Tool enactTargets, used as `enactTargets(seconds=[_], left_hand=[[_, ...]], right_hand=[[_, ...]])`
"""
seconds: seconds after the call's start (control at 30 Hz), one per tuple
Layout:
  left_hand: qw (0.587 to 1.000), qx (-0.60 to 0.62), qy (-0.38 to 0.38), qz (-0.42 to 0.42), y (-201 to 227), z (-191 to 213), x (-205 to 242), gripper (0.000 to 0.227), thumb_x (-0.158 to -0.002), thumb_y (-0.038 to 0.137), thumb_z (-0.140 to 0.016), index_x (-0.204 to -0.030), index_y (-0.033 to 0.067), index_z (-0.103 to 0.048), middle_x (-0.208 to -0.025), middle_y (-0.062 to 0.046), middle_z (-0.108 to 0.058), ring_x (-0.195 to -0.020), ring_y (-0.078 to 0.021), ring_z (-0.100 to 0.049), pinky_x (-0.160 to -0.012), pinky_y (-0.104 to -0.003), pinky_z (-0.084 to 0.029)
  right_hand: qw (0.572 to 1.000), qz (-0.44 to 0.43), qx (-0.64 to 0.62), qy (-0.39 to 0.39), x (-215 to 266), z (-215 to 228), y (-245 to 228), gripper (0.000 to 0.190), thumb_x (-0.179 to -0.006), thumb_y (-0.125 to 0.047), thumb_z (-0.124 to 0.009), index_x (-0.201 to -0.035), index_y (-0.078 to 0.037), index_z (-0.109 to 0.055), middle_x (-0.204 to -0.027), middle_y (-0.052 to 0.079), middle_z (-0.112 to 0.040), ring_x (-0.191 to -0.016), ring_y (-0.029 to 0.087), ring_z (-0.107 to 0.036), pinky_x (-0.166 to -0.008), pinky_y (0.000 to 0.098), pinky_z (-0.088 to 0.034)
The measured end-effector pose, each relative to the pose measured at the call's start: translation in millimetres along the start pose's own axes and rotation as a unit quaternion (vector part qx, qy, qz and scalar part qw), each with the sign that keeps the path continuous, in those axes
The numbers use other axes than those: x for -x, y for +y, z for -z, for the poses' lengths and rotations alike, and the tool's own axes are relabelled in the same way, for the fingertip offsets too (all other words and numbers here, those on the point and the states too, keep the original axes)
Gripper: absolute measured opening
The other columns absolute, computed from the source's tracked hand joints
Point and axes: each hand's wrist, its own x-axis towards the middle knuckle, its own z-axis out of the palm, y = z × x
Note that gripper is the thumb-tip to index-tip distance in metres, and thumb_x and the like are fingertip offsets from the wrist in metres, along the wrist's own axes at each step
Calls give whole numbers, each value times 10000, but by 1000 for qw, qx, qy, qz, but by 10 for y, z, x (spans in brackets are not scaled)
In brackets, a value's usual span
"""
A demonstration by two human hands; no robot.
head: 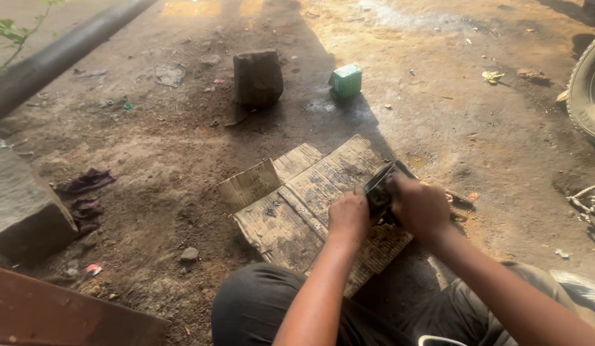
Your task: The person cleans a metallic automotive component by hand while sitting on the ground. They rotate the part on a piece of cardboard and use their fingers to wipe its various surfaces and internal sections.
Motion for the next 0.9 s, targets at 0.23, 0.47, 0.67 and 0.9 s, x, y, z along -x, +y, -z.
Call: enactTargets(seconds=[0.23,0.47,0.67,0.9], left_hand=[[999,32,-29,-4,121,133,-35,539,-846,411,-798,-1080,-25,-584,-944,-181,-685,-892,-333,-700,-718,-439,-595],[1000,2,2,-25,17,-63,-3,405,-852,231,-769,-1154,26,-594,-945,-144,-708,-889,-314,-716,-691,-444,-600],[999,24,-40,-2,-6,-27,-101,434,-836,266,-775,-1116,-7,-587,-955,-168,-695,-909,-324,-702,-724,-447,-591],[996,4,-88,3,74,73,-76,377,-928,190,-704,-1204,-24,-560,-943,-152,-705,-869,-275,-722,-694,-401,-618]], right_hand=[[1000,-30,-1,-11,56,119,23,158,-983,-122,-561,-988,-56,-704,-580,111,-681,-370,132,-581,-300,300,-421],[991,-49,-119,26,143,2,42,130,-976,-85,-602,-932,-52,-720,-702,110,-737,-486,133,-662,-441,272,-506],[995,-34,-91,14,80,99,44,275,-884,-58,-620,-1139,-62,-724,-663,127,-725,-428,187,-647,-373,325,-503],[999,2,-22,42,111,30,178,175,-988,-178,-621,-899,-62,-718,-586,94,-677,-372,151,-573,-337,321,-422]])
